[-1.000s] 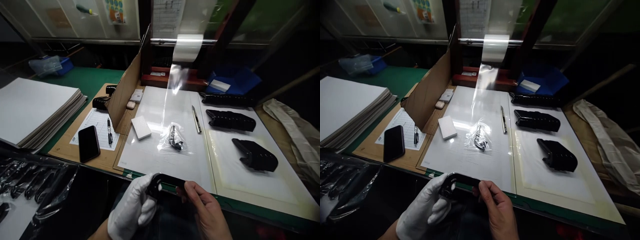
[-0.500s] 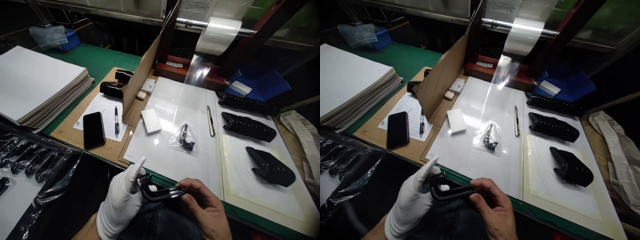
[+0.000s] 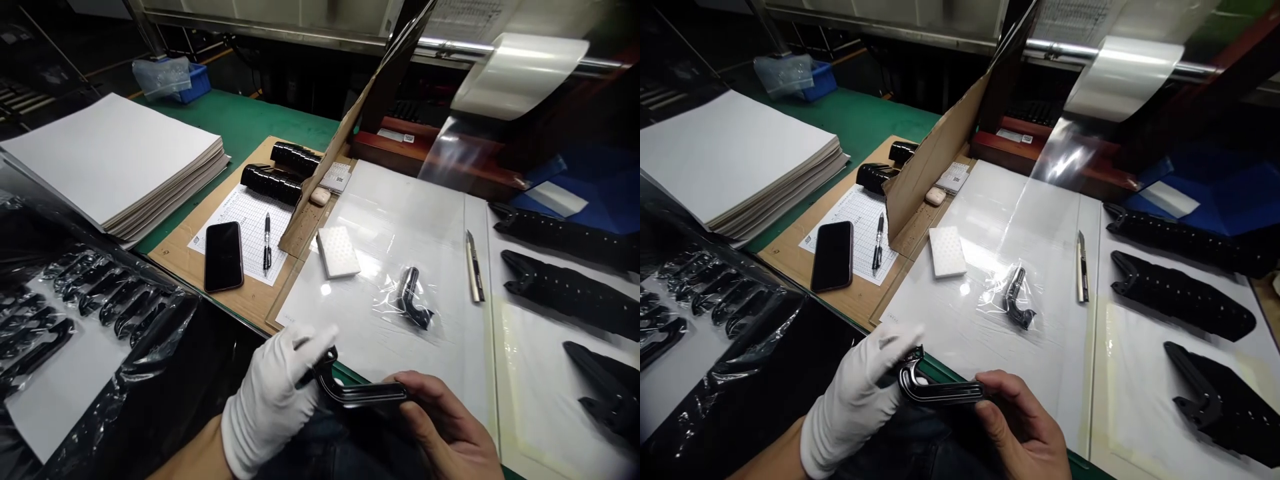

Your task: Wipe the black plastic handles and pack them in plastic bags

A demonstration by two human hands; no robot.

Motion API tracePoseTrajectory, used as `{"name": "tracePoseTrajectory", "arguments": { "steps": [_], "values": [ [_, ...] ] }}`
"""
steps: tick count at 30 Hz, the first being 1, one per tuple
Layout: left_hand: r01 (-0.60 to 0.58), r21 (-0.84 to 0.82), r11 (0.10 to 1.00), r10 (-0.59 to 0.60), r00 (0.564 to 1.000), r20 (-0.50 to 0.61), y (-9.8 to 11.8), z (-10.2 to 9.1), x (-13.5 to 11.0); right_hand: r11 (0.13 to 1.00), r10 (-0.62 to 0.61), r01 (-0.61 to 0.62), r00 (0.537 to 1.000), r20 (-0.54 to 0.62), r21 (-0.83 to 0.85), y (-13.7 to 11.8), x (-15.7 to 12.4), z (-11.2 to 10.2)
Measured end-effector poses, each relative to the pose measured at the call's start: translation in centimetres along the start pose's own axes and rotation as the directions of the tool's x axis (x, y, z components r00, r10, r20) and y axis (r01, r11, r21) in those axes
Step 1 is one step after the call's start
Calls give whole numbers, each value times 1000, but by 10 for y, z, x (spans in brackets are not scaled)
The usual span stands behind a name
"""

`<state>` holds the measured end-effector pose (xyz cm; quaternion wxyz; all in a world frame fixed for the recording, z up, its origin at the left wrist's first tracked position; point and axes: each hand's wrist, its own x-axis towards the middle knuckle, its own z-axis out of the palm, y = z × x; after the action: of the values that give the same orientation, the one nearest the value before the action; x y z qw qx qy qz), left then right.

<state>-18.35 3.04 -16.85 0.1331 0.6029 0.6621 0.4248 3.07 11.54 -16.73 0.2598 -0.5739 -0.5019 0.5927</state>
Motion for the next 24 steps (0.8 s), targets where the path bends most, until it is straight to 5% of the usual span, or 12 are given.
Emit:
{"name": "tracePoseTrajectory", "arguments": {
  "steps": [4, 6, 8, 12, 16, 18, 20, 21, 24],
  "values": [
    [-51, -5, 999, 51, 999, -9, -6, -14, -2, 970, -105, 104, 994, 7, -218, -31, 42, 13],
    [-5, -18, 1000, 4, 997, -78, -7, -18, -4, 926, -281, 270, 960, -5, -262, -58, 70, 40],
    [80, 34, 996, -74, 983, -166, -6, -17, -3, 826, -473, 473, 877, 80, -307, -83, 98, 74],
    [206, 7, 979, -200, 960, -196, -1, -5, 6, 753, -523, 550, 833, 180, -360, -98, 127, 116],
    [156, -125, 980, -177, 968, -178, 6, 16, 16, 840, -429, 473, 879, 208, -266, -71, 94, 73],
    [78, -174, 982, -105, 983, -153, 13, 28, 21, 934, -288, 298, 954, 76, -197, -59, 61, 35],
    [24, -208, 978, -45, 994, -96, 21, 39, 26, 957, -243, 238, 970, -11, -163, -51, 29, 7],
    [15, -224, 974, -28, 998, -58, 25, 43, 28, 936, -308, 304, 951, 2, -181, -47, 16, -1],
    [10, -248, 969, -3, 1000, 29, 34, 51, 31, 746, -590, 587, 802, 96, -314, -35, -6, -3]
  ]
}}
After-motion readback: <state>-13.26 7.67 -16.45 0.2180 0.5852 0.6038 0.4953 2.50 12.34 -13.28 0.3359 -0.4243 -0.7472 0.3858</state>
